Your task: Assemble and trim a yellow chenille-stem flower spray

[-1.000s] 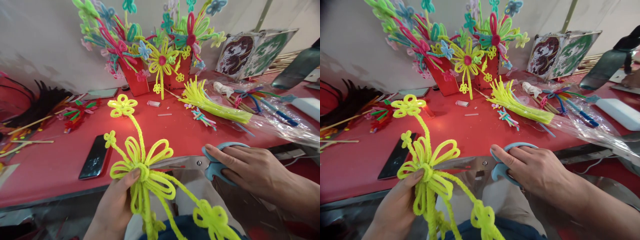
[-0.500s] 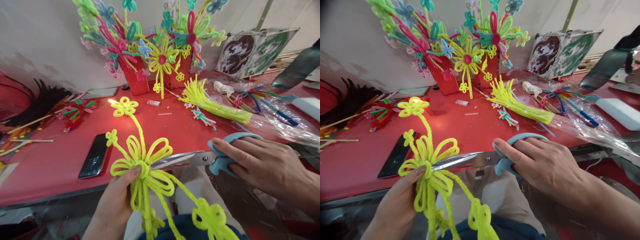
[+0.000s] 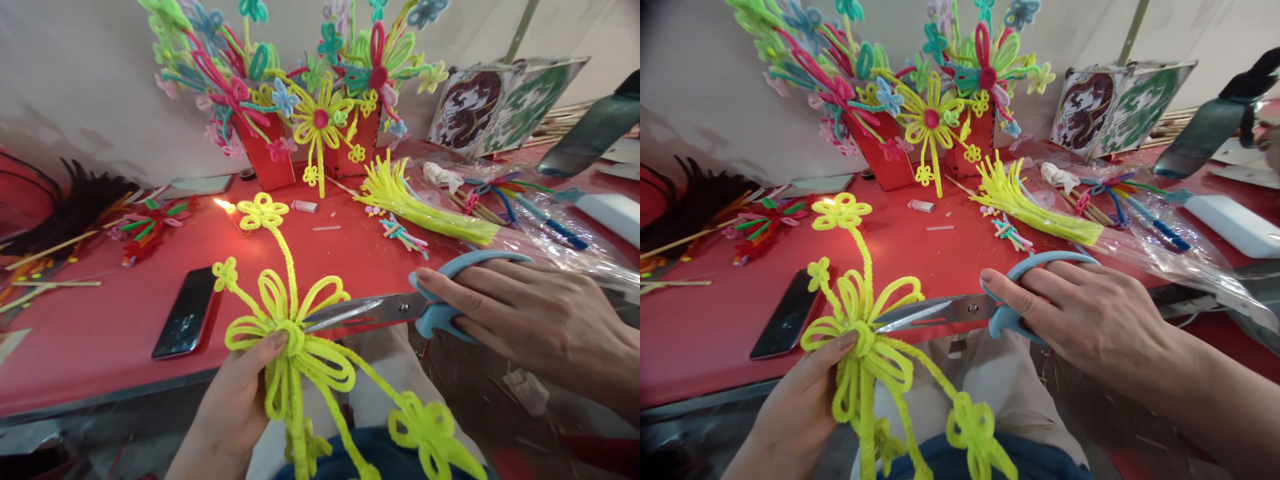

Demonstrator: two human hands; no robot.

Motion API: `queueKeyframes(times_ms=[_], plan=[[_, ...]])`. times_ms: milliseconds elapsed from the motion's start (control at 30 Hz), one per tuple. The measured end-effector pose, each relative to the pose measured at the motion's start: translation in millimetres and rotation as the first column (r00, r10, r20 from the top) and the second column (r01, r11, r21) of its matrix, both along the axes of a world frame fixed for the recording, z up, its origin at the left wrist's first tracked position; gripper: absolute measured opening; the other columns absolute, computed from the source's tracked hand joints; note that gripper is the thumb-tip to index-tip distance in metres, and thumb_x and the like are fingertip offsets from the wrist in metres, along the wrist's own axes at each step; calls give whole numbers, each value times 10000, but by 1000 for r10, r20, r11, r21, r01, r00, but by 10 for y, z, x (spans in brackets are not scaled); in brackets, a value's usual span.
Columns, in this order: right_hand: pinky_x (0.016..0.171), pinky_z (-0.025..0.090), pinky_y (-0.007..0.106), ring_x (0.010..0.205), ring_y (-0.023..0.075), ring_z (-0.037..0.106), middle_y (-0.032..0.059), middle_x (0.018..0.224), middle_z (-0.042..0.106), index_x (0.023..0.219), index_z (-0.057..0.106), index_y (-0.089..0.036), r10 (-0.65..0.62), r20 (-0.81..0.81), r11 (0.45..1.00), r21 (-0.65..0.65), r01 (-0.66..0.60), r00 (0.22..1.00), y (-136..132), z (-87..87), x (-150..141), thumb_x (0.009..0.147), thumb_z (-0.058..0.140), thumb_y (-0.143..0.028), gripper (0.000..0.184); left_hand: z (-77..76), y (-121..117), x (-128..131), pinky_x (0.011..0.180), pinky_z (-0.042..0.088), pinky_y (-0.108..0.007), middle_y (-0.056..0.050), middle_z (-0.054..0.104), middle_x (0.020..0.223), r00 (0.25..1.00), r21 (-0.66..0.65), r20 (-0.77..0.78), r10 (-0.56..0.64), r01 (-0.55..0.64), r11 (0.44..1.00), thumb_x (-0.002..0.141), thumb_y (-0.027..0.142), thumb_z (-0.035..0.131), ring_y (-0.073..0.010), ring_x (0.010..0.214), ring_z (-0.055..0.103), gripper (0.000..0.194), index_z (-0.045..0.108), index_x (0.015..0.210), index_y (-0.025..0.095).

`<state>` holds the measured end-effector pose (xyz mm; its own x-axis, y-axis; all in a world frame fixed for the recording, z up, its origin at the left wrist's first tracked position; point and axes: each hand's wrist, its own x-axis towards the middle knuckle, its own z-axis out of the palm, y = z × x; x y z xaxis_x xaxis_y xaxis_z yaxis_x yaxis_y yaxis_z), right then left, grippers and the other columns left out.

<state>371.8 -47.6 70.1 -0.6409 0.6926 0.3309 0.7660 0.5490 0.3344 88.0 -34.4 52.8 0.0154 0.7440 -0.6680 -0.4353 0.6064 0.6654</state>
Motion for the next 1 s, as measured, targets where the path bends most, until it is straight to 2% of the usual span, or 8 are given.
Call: queueKeyframes(times_ms=[333,567,767,1000], plan=[[500,357,299,666,186,566,35,836,661,1265,378,-219,35,-14,999,8,-35,999,8,26,31,918,274,-205,363,5,17,20,424,504,-232,-51,648,501,997,11,-26,-78,78,997,503,174,736,-146,413,572,90,673,536,118],[499,411,304,671,199,591,40,817,676,1248,392,-155,105,58,994,18,-107,993,50,121,32,889,264,-113,383,9,23,36,390,482,-222,-38,658,492,993,39,-47,-106,108,993,496,167,742,-159,422,585,82,679,542,142],[540,470,298,751,194,626,43,859,686,1228,416,-147,143,14,989,-30,-142,990,75,169,50,901,247,-130,369,-2,24,23,456,513,-235,-41,669,504,988,-1,-17,-151,151,989,481,200,773,-156,428,596,142,689,565,122],[559,503,292,709,176,639,53,825,679,1202,433,-132,193,-12,978,-76,-194,981,101,207,64,914,225,-153,356,-20,4,-1,459,508,-212,-12,653,484,984,28,15,-180,179,983,473,200,786,-133,423,588,150,694,572,135]])
